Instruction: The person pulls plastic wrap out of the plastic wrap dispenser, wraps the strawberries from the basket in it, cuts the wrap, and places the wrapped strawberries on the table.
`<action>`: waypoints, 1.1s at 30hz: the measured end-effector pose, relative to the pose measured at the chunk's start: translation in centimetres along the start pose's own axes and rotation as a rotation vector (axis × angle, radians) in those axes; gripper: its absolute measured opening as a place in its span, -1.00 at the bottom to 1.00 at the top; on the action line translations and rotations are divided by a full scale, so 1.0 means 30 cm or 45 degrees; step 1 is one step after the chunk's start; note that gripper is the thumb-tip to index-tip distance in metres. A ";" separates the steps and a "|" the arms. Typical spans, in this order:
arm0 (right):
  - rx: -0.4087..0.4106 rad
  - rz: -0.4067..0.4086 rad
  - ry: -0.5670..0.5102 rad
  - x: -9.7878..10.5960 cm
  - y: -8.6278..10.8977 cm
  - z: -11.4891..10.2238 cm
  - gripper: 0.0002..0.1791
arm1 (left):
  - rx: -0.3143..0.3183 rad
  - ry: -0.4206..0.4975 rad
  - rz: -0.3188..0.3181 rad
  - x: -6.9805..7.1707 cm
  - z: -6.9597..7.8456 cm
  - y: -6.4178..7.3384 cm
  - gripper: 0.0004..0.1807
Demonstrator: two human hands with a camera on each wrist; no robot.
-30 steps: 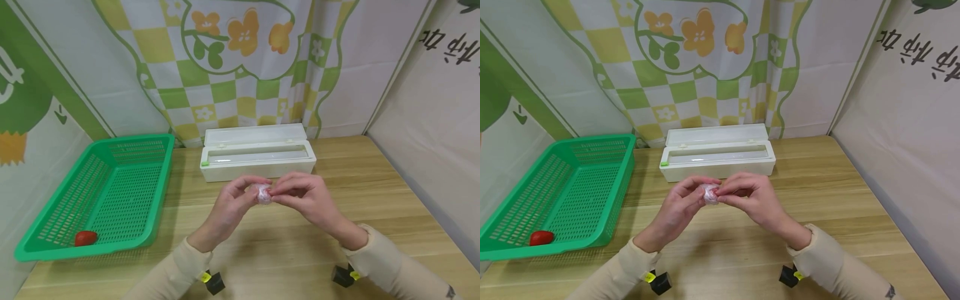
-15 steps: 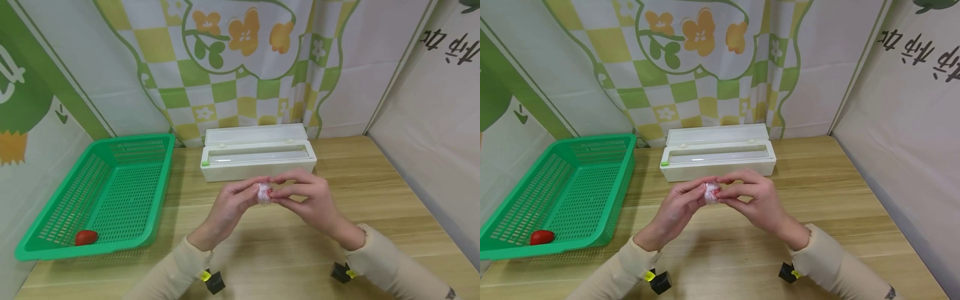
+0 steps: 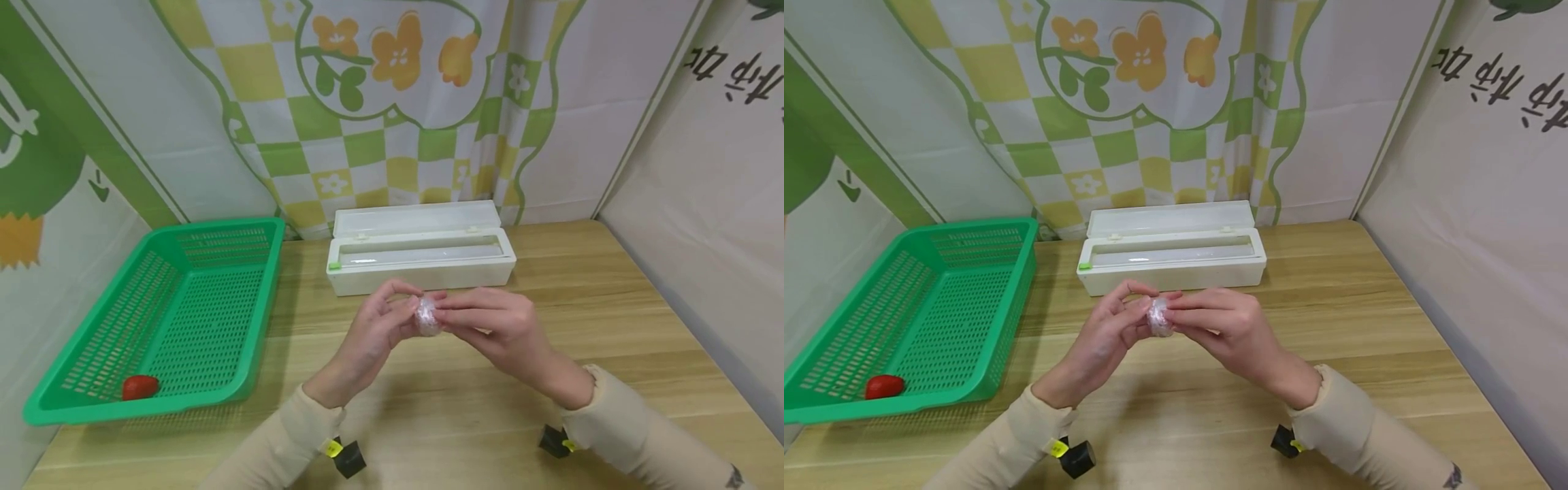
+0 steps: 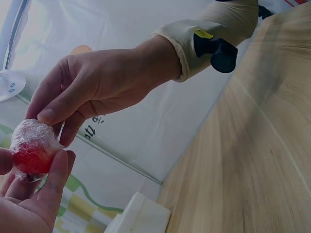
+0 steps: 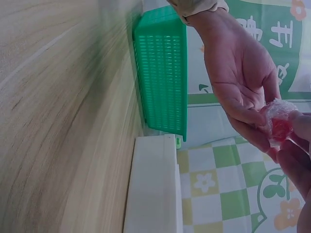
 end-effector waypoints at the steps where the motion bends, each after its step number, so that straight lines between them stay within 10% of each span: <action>1: -0.028 -0.018 0.003 -0.002 0.002 0.005 -0.80 | -0.003 -0.002 0.007 0.002 0.001 0.000 -0.91; 17: -0.424 -0.194 -0.195 -0.026 0.044 0.080 -0.62 | -0.137 -0.349 -0.005 0.007 0.019 0.009 -0.25; 33: -0.467 -0.275 -0.219 -0.041 0.046 0.077 -0.48 | -0.564 -0.701 0.002 -0.010 0.085 0.031 -0.56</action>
Point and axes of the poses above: each hand's wrist, its own y-axis away from the middle knuckle, its own x-axis out of the back of the hand, z = x × y, the point moved 8 cm from there along -y, towards the middle knuckle, and after that the axes turned 9 degrees about y, right-handed, at the moved point
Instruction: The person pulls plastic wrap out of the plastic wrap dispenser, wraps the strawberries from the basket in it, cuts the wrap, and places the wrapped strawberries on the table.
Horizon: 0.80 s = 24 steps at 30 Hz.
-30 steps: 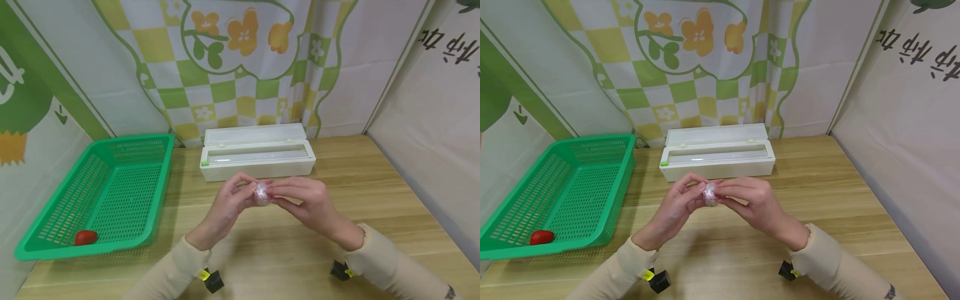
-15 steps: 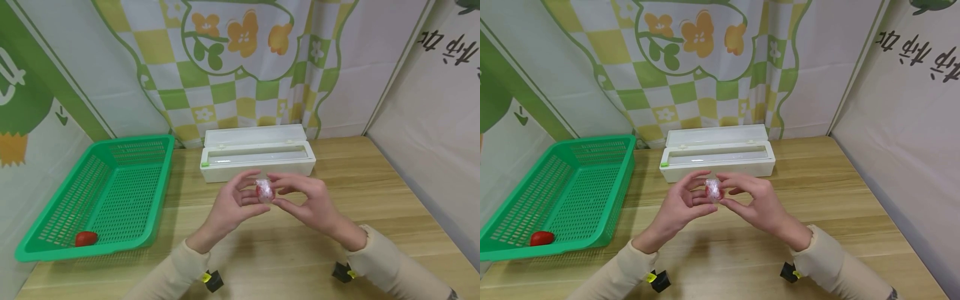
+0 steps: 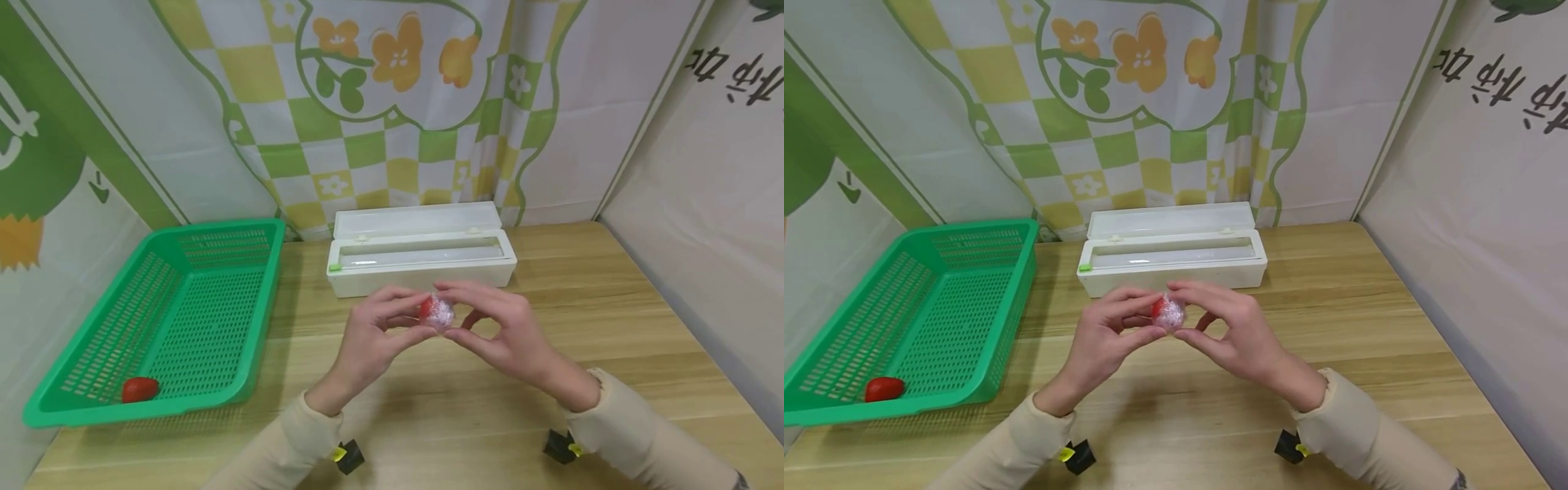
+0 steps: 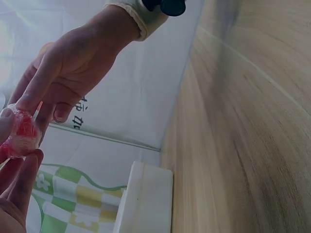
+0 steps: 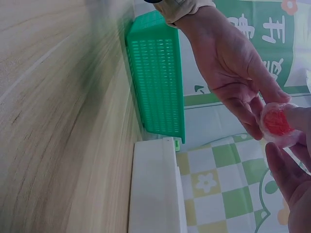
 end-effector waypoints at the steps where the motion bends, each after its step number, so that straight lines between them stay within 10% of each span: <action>1: -0.016 -0.006 -0.010 0.000 0.001 0.002 -0.48 | -0.015 -0.004 -0.007 -0.002 0.003 0.000 -0.55; 24: 0.080 0.031 0.133 -0.004 0.028 -0.027 -0.56 | 0.105 0.143 -0.055 -0.018 -0.030 0.012 -0.59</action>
Point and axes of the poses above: each hand's wrist, its own y-axis away from the middle knuckle, its own x-axis out of the back of the hand, z = x × y, the point moved 8 cm from there along -y, towards the middle knuckle, and after that the axes turned 9 degrees about y, right-handed, at the moved point
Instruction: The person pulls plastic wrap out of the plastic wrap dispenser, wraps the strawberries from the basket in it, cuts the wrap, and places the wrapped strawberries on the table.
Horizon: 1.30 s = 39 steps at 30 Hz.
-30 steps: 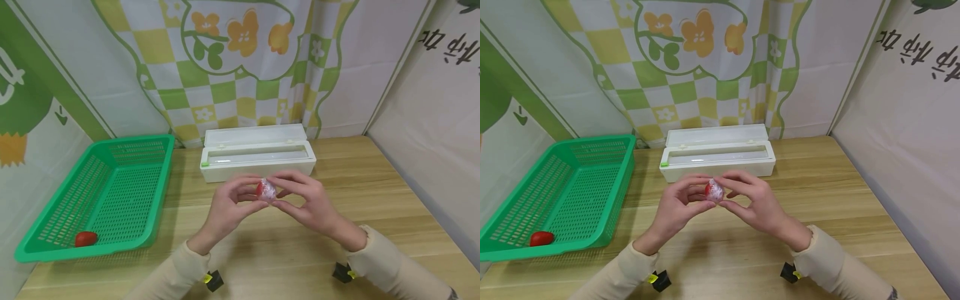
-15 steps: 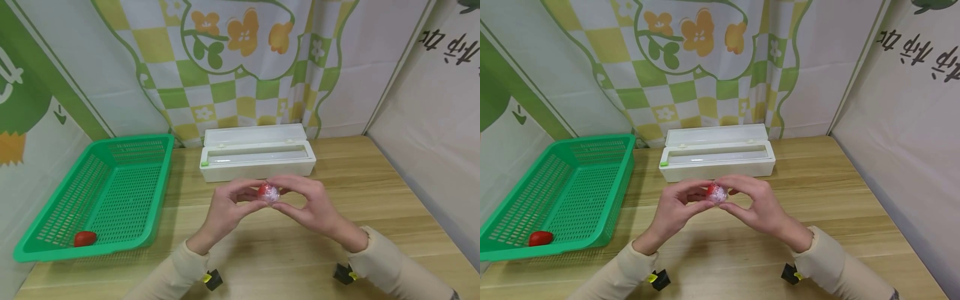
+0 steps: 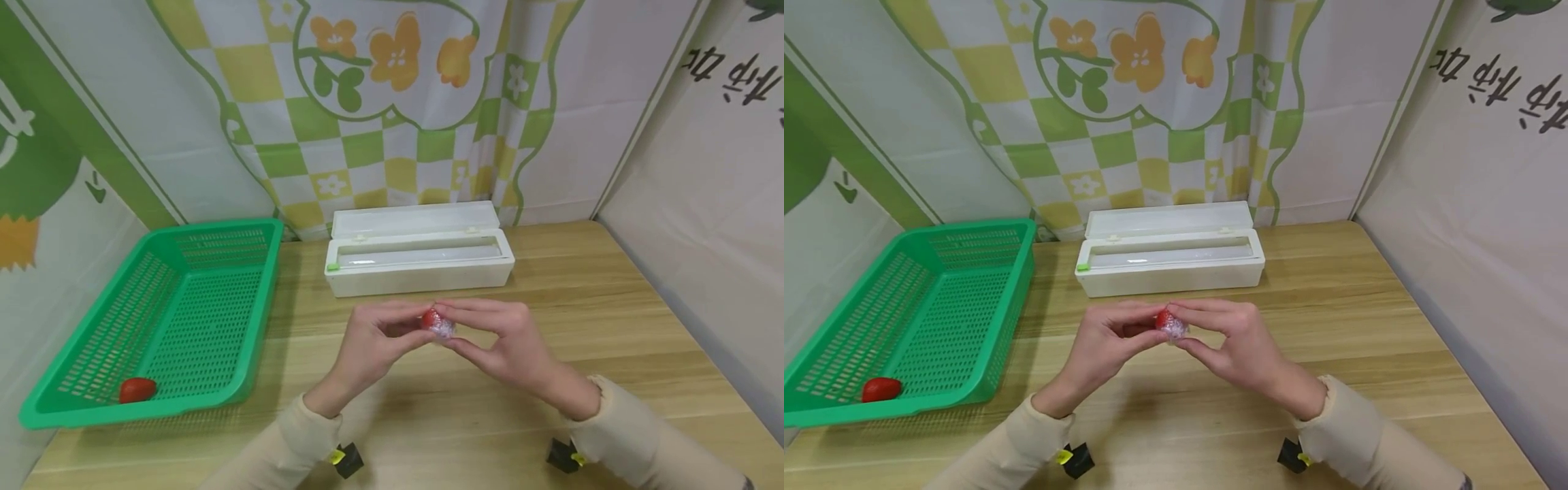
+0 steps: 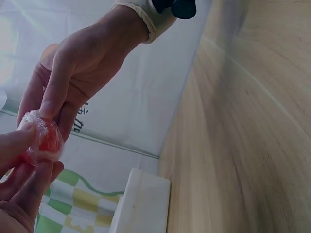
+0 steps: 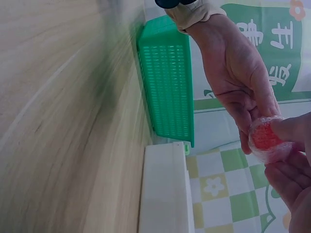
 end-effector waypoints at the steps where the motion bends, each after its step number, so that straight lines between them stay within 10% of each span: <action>1: -0.012 -0.006 0.005 -0.003 0.002 0.003 -0.56 | 0.022 0.018 0.004 -0.001 -0.005 0.001 -0.59; 26: -0.142 -0.083 -0.012 0.003 -0.006 0.053 -0.53 | 0.140 -0.140 -0.020 0.003 -0.011 -0.021 -0.57; 39: -0.224 0.006 -0.018 0.106 -0.002 0.121 -0.49 | 0.117 -0.527 0.080 0.129 0.011 -0.058 -0.55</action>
Point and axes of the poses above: each hand's wrist, its own y-axis away from the middle knuckle, its own x-axis out of the back of the hand, z = x × y, the point moved 8 cm from there along -y, towards the middle knuckle, and after that the axes turned 9 degrees about y, right-handed, at the moved point
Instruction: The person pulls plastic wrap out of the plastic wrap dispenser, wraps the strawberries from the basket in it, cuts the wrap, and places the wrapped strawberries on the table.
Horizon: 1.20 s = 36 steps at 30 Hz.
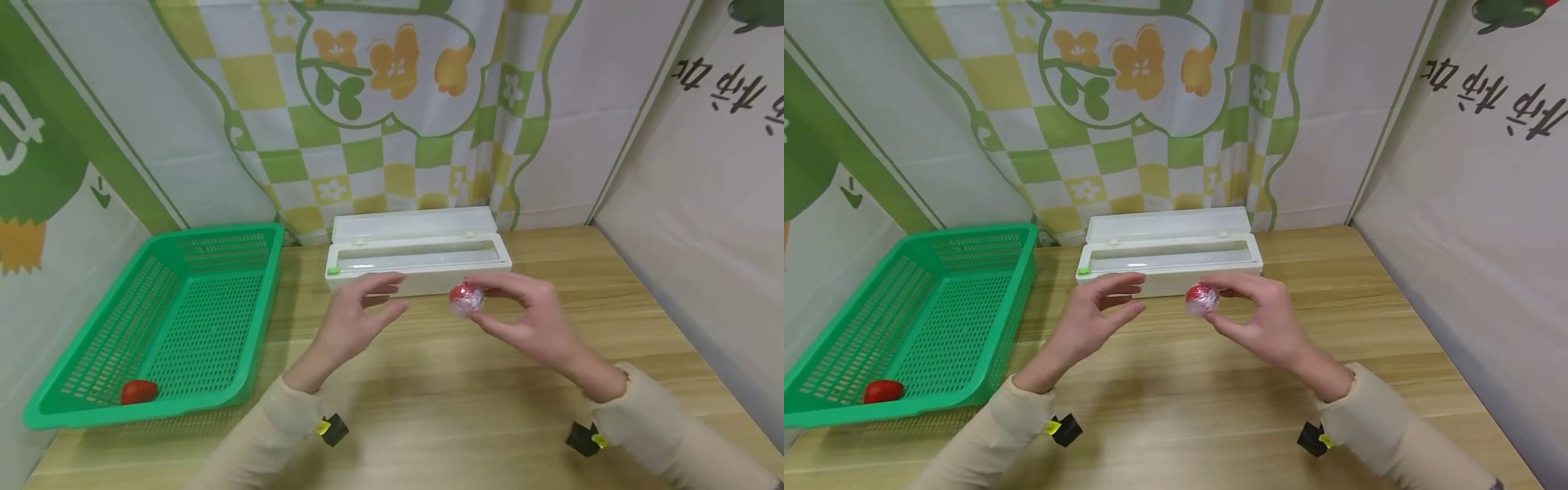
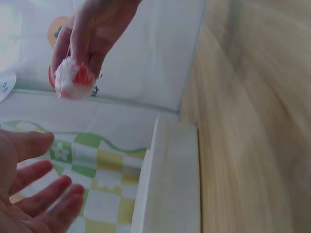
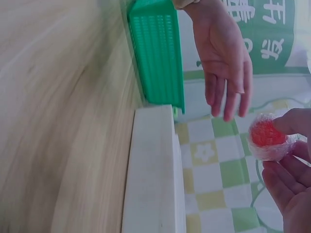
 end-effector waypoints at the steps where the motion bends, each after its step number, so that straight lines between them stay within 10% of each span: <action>1: -0.020 0.000 -0.009 0.009 0.001 0.013 -0.49 | -0.001 -0.059 0.002 0.011 -0.006 -0.004 -0.55; 17: -0.380 0.061 -0.004 0.141 0.046 0.248 -0.53 | 0.142 -0.839 -0.068 0.073 -0.144 -0.014 -0.46; 36: -0.854 -0.119 0.048 0.215 0.229 0.636 -0.44 | 0.205 -0.946 -0.085 0.082 -0.228 -0.014 -0.40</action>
Point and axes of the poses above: each hand's wrist, its own y-axis away from the middle knuckle, its own x-axis out of the back of the hand, z = x × y, the point moved 8 cm from there along -y, towards the middle knuckle, and after that the axes turned 9 degrees about y, right-handed, at the moved point
